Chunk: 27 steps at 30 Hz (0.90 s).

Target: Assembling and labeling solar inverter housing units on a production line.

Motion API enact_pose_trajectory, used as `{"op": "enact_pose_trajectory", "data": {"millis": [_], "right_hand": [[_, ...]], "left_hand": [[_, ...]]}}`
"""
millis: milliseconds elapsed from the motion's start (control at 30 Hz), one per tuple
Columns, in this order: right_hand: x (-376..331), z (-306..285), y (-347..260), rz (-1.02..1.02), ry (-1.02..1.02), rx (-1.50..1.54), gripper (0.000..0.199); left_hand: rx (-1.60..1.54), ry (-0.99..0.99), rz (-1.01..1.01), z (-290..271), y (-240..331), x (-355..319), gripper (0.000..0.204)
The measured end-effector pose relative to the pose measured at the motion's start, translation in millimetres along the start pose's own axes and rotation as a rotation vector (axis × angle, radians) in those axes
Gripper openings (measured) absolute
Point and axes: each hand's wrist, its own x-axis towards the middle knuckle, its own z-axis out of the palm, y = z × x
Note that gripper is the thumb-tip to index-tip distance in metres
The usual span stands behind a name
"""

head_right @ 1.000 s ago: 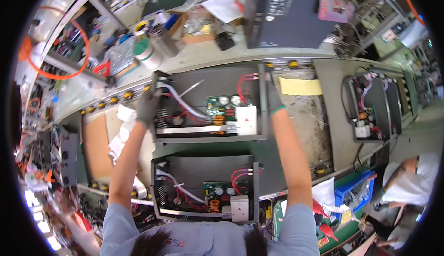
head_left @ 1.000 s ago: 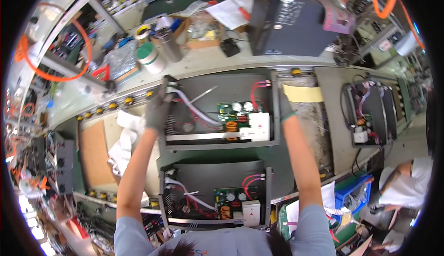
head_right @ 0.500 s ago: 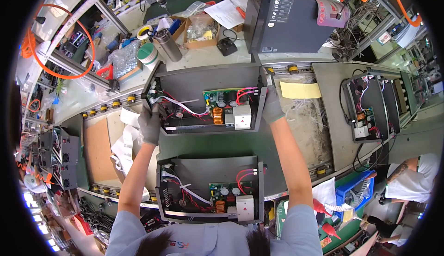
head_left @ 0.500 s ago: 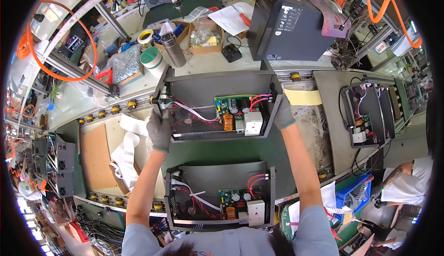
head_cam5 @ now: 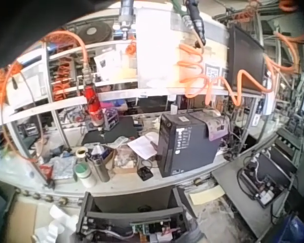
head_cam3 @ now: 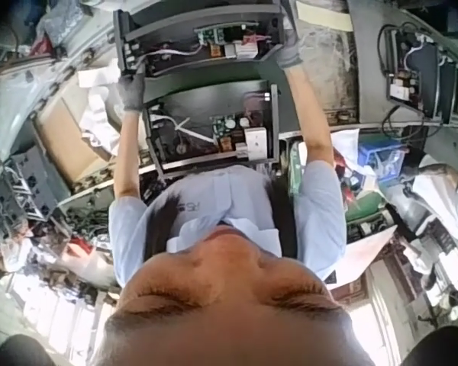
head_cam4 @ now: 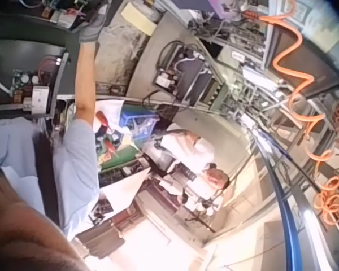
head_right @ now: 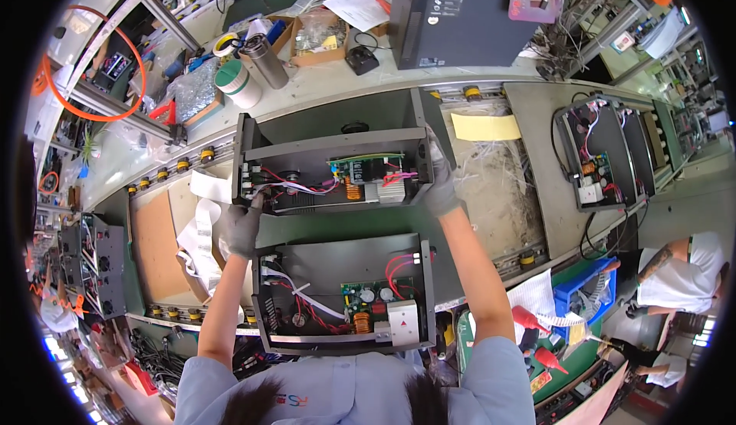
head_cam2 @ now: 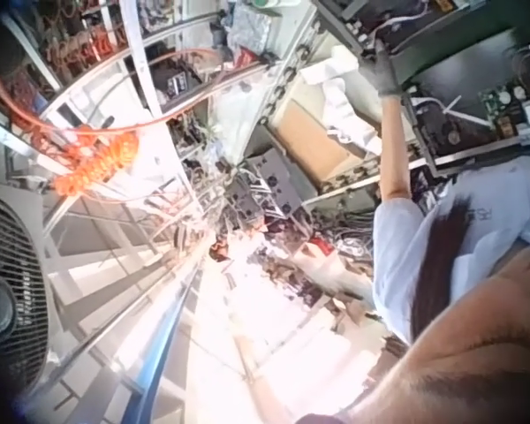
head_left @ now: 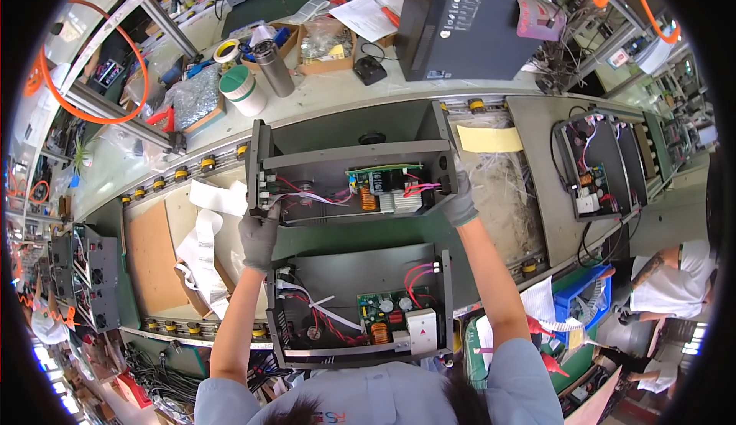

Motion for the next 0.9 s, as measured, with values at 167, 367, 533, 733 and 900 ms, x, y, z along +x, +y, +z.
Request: {"op": "enact_pose_trajectory", "data": {"millis": [167,367,533,733,900], "right_hand": [[-61,-17,-27,0.111,0.017,-0.472,0.06],[-200,17,-42,0.534,0.185,-0.384,0.054],[-210,41,-57,0.791,0.317,0.048,0.052],[-234,52,-94,0.285,0.173,-0.443,0.058],[-231,19,-76,0.129,0.403,-0.104,0.06]], "left_hand": [[0.071,-0.349,-0.089,-36,0,-8,0.046],[0.627,-0.724,-0.226,-64,25,-80,0.064],[0.588,-0.543,-0.174,-68,40,-106,0.061],[0.587,-0.316,0.004,-101,82,-160,0.075],[0.565,-0.073,0.243,-70,48,-173,0.06]]}}
